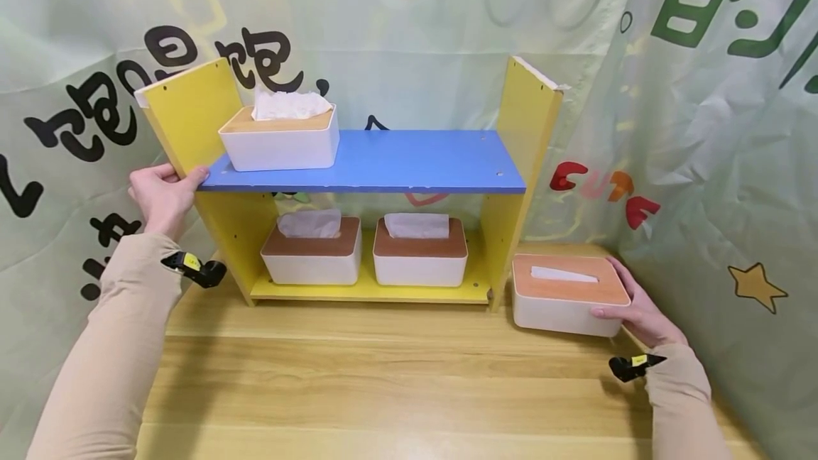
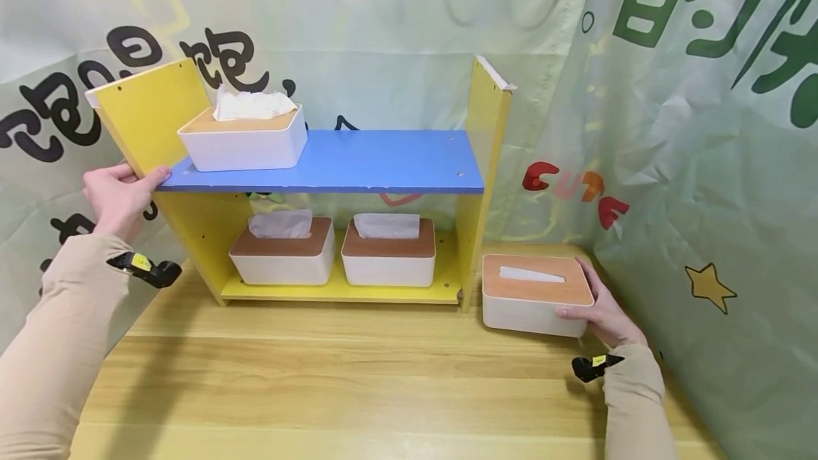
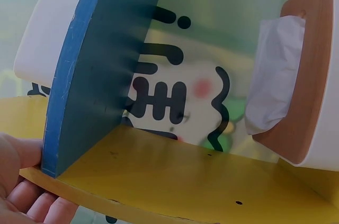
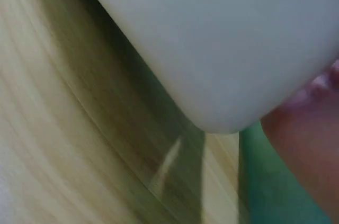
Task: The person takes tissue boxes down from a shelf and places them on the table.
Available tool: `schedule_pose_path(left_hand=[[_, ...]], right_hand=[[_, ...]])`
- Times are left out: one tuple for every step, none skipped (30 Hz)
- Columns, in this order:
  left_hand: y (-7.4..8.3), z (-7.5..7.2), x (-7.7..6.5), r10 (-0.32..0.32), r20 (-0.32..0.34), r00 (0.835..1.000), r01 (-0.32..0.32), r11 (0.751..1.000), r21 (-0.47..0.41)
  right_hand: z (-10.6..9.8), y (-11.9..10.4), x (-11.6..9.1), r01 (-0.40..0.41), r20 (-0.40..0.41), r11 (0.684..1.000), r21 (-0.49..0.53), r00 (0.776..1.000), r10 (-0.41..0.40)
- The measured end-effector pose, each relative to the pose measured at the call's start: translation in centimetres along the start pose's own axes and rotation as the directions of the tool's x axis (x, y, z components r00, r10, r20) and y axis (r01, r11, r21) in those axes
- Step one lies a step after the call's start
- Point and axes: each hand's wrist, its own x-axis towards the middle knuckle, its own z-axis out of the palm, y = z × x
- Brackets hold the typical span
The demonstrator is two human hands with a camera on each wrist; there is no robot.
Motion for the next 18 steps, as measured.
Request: schedule_pose_path(left_hand=[[0.0, 0.1, 0.0, 0.003, -0.001, 1.000, -0.003, 1.000, 0.000], [0.1, 0.1, 0.0, 0.006, 0.002, 1.000, -0.006, 1.000, 0.001], [0.1, 0.1, -0.1, 0.010, 0.004, 1.000, -0.010, 1.000, -0.001], [0.1, 0.0, -0.1, 0.011, 0.007, 1.000, -0.011, 1.000, -0.001], [0.1, 0.1, -0.1, 0.008, 0.003, 1.000, -0.008, 1.000, -0.001], [0.1, 0.1, -0.1, 0.009, 0.003, 1.000, -0.009, 1.000, -0.001], [0.1, 0.1, -0.1, 0.006, 0.003, 1.000, -0.006, 1.000, 0.000], [0.1, 0.1, -0.1, 0.002, 0.002, 1.000, -0.002, 1.000, -0.001], [0.0, 0.0, -0.1, 0.001, 0.002, 1.000, -0.001, 1.000, -0.003], [0.0, 0.0, -0.1, -0.001, -0.001, 1.000, 0.001, 1.000, -0.004], [0.0, 0.0, -0.1, -0.001, -0.003, 1.000, 0.001, 1.000, -0.009], [0.0, 0.0, -0.1, 0.002, -0.001, 1.000, -0.002, 1.000, -0.013], [0.0, 0.0, -0.1, 0.003, -0.003, 1.000, -0.004, 1.000, -0.017], [0.0, 0.0, -0.1, 0.006, -0.004, 1.000, -0.007, 1.000, -0.020], [0.0, 0.0, -0.1, 0.011, -0.002, 1.000, -0.011, 1.000, -0.025], [0.1, 0.0, -0.2, 0.013, -0.002, 1.000, -0.013, 1.000, -0.028], [0.1, -0.1, -0.2, 0.016, 0.001, 1.000, -0.016, 0.999, -0.032], [0.1, -0.1, -0.2, 0.019, 0.002, 1.000, -0.019, 0.999, -0.033]], right_hand=[[-0.1, 0.0, 0.1, -0.003, 0.000, 1.000, -0.004, 1.000, 0.003], [-0.2, 0.0, 0.2, -0.008, -0.001, 1.000, -0.008, 1.000, 0.008], [-0.2, 0.0, 0.3, -0.013, 0.000, 1.000, -0.009, 1.000, 0.013], [-0.3, 0.0, 0.4, -0.020, 0.006, 1.000, -0.017, 1.000, 0.020], [-0.3, 0.0, 0.5, -0.025, 0.007, 0.999, -0.026, 1.000, 0.026], [-0.4, 0.0, 0.6, -0.033, 0.009, 0.999, -0.036, 0.999, 0.033], [-0.4, 0.0, 0.7, -0.039, 0.007, 0.998, -0.043, 0.999, 0.040], [-0.4, 0.0, 0.8, -0.045, 0.008, 0.998, -0.050, 0.999, 0.046], [-0.5, 0.0, 0.9, -0.049, 0.011, 0.997, -0.057, 0.999, 0.049], [-0.5, 0.0, 1.1, -0.051, 0.013, 0.996, -0.067, 0.999, 0.052], [-0.5, 0.0, 1.2, -0.054, 0.011, 0.996, -0.075, 0.998, 0.055], [-0.5, 0.0, 1.3, -0.056, 0.013, 0.995, -0.080, 0.998, 0.057], [-0.5, 0.0, 1.4, -0.056, 0.013, 0.995, -0.082, 0.998, 0.058], [-0.6, 0.0, 1.5, -0.058, 0.014, 0.995, -0.086, 0.998, 0.060], [-0.6, 0.1, 1.5, -0.063, 0.014, 0.994, -0.089, 0.998, 0.064], [-0.6, 0.1, 1.6, -0.069, 0.013, 0.994, -0.090, 0.997, 0.070], [-0.6, 0.2, 1.6, -0.077, 0.010, 0.993, -0.093, 0.997, 0.078], [-0.6, 0.3, 1.7, -0.086, 0.008, 0.992, -0.093, 0.996, 0.087]])
